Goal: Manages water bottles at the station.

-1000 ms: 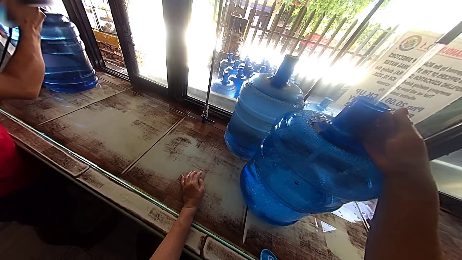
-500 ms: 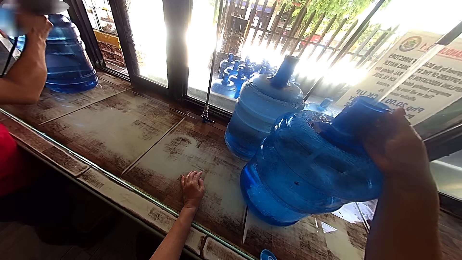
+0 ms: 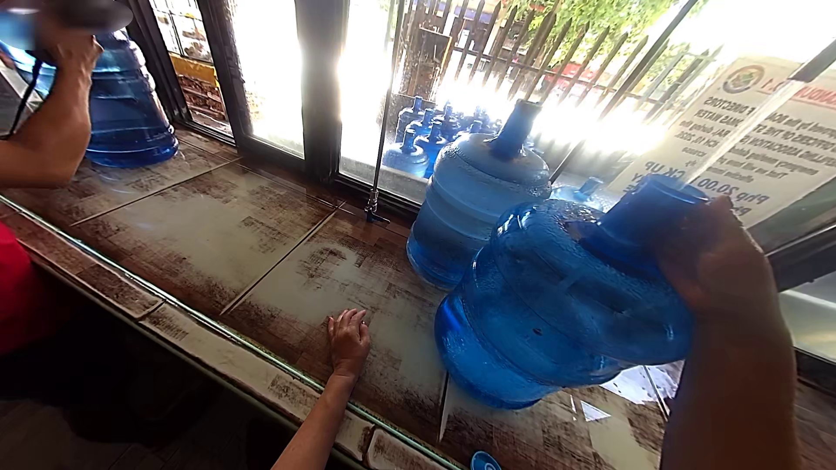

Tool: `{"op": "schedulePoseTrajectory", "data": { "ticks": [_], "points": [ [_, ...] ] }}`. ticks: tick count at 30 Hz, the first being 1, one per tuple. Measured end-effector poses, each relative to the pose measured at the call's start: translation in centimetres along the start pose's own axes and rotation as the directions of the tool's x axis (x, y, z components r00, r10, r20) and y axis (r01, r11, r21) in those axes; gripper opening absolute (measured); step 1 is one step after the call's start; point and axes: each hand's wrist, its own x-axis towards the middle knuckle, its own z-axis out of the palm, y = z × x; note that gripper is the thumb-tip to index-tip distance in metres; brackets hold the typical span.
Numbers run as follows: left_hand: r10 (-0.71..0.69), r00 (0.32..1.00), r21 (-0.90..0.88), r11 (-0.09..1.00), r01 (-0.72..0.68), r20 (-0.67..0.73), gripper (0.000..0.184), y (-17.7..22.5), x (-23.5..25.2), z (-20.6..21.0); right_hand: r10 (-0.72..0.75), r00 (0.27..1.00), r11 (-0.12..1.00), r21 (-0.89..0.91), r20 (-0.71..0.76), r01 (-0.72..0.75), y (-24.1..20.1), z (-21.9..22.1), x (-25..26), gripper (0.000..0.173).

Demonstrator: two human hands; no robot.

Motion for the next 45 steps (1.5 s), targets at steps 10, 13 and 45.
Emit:
{"op": "schedulePoseTrajectory", "data": {
  "ticks": [10, 13, 45],
  "points": [
    [-0.007, 1.0, -0.01, 1.0, 0.007, 0.003, 0.032, 0.04, -0.09, -0.07, -0.009, 1.0, 1.0, -0.023, 0.013, 0.009, -0.1, 0.12, -0.11, 0.034],
    [-0.003, 1.0, -0.009, 1.0, 0.003, 0.0, 0.032, 0.09, -0.06, -0.11, -0.005, 1.0, 1.0, -0.03, 0.016, 0.005, -0.07, 0.02, -0.04, 0.035],
    [0.001, 1.0, 0.003, 1.0, -0.001, -0.001, 0.032, 0.04, -0.02, 0.02, -0.013, 1.0, 0.999, -0.037, 0.023, 0.014, 0.29, -0.31, 0.25, 0.034]
  ]
}}
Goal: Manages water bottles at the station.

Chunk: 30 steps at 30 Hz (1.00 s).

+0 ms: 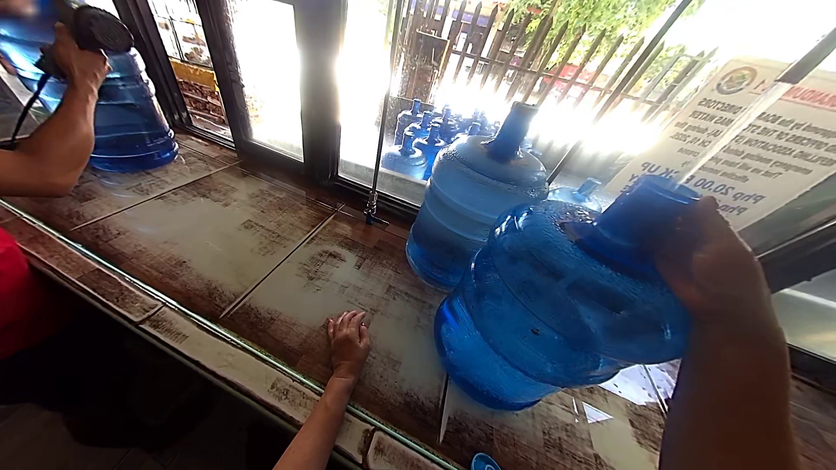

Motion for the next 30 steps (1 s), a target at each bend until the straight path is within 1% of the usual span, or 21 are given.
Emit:
{"op": "schedulePoseTrajectory", "data": {
  "ticks": [4, 18, 21, 30],
  "points": [
    [0.001, 1.0, 0.0, 1.0, -0.001, 0.0, 0.031, -0.04, -0.02, 0.01, -0.006, 1.0, 1.0, -0.013, 0.022, 0.007, 0.05, -0.09, 0.02, 0.034],
    [-0.003, 1.0, 0.0, 1.0, 0.003, 0.009, 0.032, 0.01, -0.03, -0.07, -0.008, 1.0, 1.0, 0.0, 0.015, 0.008, 0.18, -0.1, 0.13, 0.033],
    [-0.011, 1.0, -0.005, 1.0, 0.011, 0.009, 0.032, 0.1, -0.03, -0.11, -0.015, 0.999, 1.0, -0.007, 0.042, 0.015, 0.01, -0.07, -0.01, 0.035],
    [-0.008, 1.0, -0.007, 1.0, 0.008, 0.005, 0.032, 0.13, -0.02, -0.12, -0.007, 0.999, 1.0, -0.009, 0.031, 0.007, 0.1, -0.07, 0.06, 0.034]
  ]
}}
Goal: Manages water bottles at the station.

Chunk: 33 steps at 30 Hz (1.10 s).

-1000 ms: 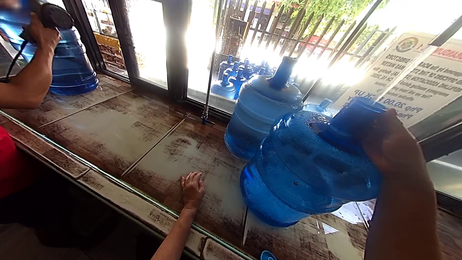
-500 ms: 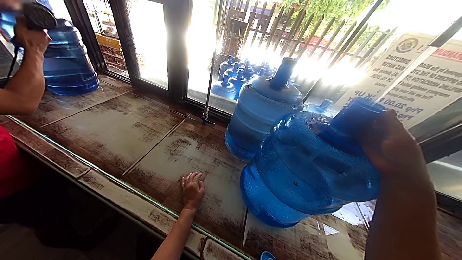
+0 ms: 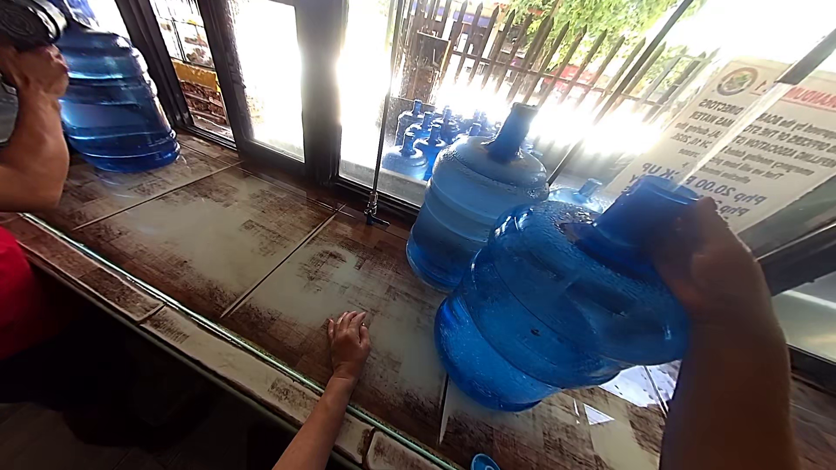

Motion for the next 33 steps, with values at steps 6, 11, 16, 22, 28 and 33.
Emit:
{"op": "schedulePoseTrajectory", "data": {
  "ticks": [6, 11, 16, 22, 28, 33],
  "points": [
    [0.001, 1.0, 0.006, 1.0, -0.001, -0.001, 0.032, -0.05, 0.01, -0.02, 0.003, 1.0, 1.0, -0.006, -0.002, -0.003, -0.06, 0.05, -0.03, 0.033],
    [0.002, 1.0, 0.006, 1.0, -0.002, -0.004, 0.032, -0.1, 0.01, 0.02, 0.009, 1.0, 1.0, -0.002, -0.016, -0.009, -0.08, 0.16, -0.04, 0.033],
    [0.009, 1.0, -0.003, 1.0, -0.009, -0.008, 0.032, -0.22, 0.02, 0.15, 0.001, 1.0, 1.0, -0.006, -0.006, -0.001, -0.08, 0.06, -0.01, 0.033],
    [0.008, 1.0, -0.004, 1.0, -0.008, -0.013, 0.031, -0.15, 0.06, 0.13, 0.005, 1.0, 1.0, -0.028, -0.02, -0.005, -0.11, 0.05, -0.03, 0.033],
    [0.009, 1.0, 0.001, 1.0, -0.009, -0.01, 0.031, -0.25, 0.03, 0.21, 0.008, 1.0, 1.0, -0.017, -0.017, -0.009, -0.2, 0.09, -0.15, 0.033],
    [0.016, 1.0, -0.009, 1.0, -0.016, -0.018, 0.031, -0.24, 0.03, 0.24, 0.01, 0.999, 1.0, -0.013, -0.031, -0.011, -0.24, 0.22, -0.21, 0.032]
  ]
}}
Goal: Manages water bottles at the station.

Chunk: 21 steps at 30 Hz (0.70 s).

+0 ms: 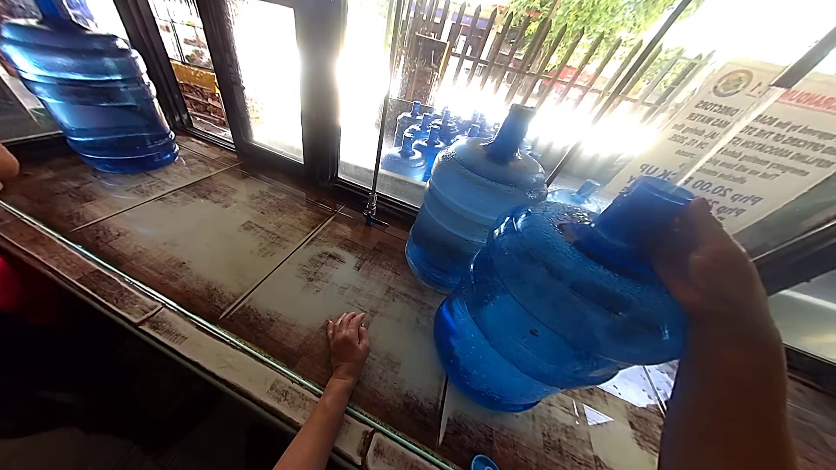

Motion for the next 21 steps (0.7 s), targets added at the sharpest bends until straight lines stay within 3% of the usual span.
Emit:
{"op": "schedulePoseTrajectory", "data": {
  "ticks": [21],
  "points": [
    [0.013, 1.0, 0.003, 1.0, -0.013, -0.012, 0.031, 0.02, -0.02, -0.07, 0.006, 1.0, 1.0, -0.024, -0.003, -0.006, 0.05, 0.0, 0.05, 0.035]
  ]
}}
